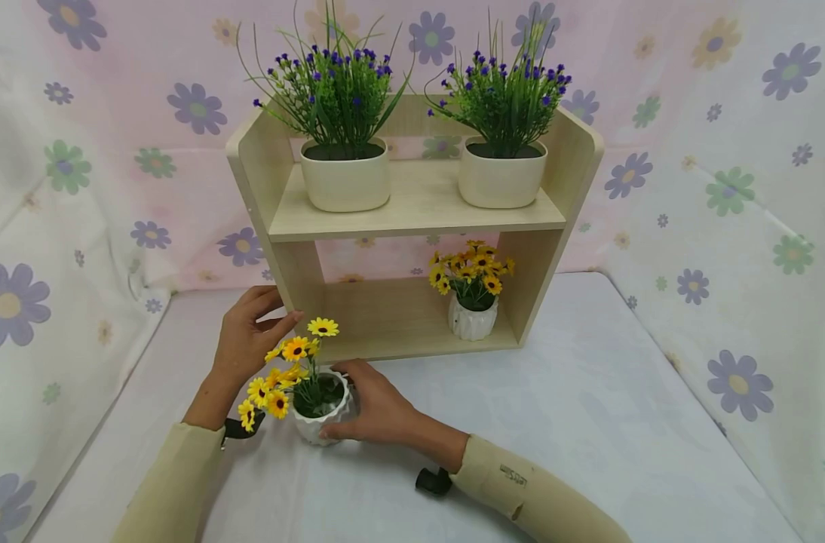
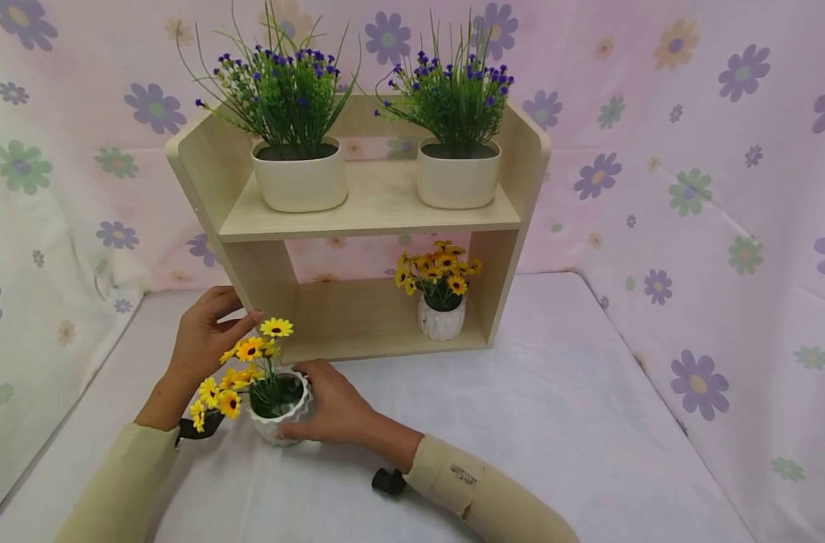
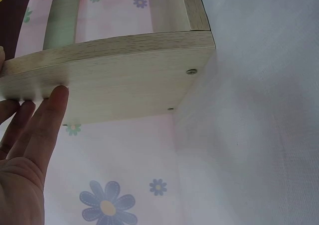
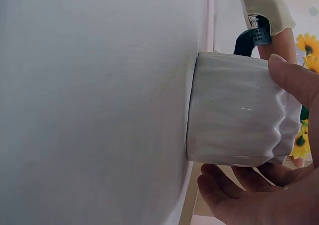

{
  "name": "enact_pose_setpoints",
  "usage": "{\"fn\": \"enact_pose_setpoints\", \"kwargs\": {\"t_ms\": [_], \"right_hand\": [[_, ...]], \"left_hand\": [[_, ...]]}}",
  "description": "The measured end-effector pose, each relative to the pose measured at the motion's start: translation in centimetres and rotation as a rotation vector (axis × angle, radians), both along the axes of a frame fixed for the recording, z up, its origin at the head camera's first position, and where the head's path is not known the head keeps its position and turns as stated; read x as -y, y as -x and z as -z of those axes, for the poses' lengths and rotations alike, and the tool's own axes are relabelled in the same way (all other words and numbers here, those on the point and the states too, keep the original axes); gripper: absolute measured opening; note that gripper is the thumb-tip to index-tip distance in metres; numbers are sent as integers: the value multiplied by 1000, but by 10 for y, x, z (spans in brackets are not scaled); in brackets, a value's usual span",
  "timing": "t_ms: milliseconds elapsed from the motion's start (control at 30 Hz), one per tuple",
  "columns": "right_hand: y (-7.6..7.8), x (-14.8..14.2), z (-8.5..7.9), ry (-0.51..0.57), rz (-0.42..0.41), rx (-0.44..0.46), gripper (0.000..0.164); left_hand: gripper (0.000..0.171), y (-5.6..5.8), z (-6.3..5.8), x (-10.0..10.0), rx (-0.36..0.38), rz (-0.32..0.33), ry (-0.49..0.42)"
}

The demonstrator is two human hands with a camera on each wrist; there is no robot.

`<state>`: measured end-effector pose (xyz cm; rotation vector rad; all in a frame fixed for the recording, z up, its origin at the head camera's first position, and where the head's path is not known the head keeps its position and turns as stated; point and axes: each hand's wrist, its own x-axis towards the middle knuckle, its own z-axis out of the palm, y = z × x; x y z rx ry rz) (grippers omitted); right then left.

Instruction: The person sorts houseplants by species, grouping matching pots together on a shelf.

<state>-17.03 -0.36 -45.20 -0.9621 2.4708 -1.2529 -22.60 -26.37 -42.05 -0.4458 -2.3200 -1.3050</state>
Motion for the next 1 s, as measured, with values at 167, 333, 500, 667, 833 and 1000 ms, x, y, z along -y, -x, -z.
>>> {"fn": "enact_pose_setpoints", "kwargs": {"t_ms": [167, 333, 500, 667, 833, 1000], "right_hand": [[0, 3, 1, 4, 20, 20, 90], [0, 5, 2, 13, 25, 38, 89], [2, 4, 1, 36, 17, 43, 90], [5, 5, 6, 76, -4, 42, 89], [7, 5, 8, 104, -6, 43, 87], [9, 4, 8, 128, 6, 48, 82]], "left_hand": [[44, -1, 0, 0, 3, -2, -1], [45, -2, -1, 0, -6, -4, 0], [46, -1, -2, 0, -3, -1, -3], [44, 0, 0, 0, 1, -4, -3], [44, 1, 1, 1, 11, -10, -2], [43, 1, 1, 0, 18, -15, 1]]}}
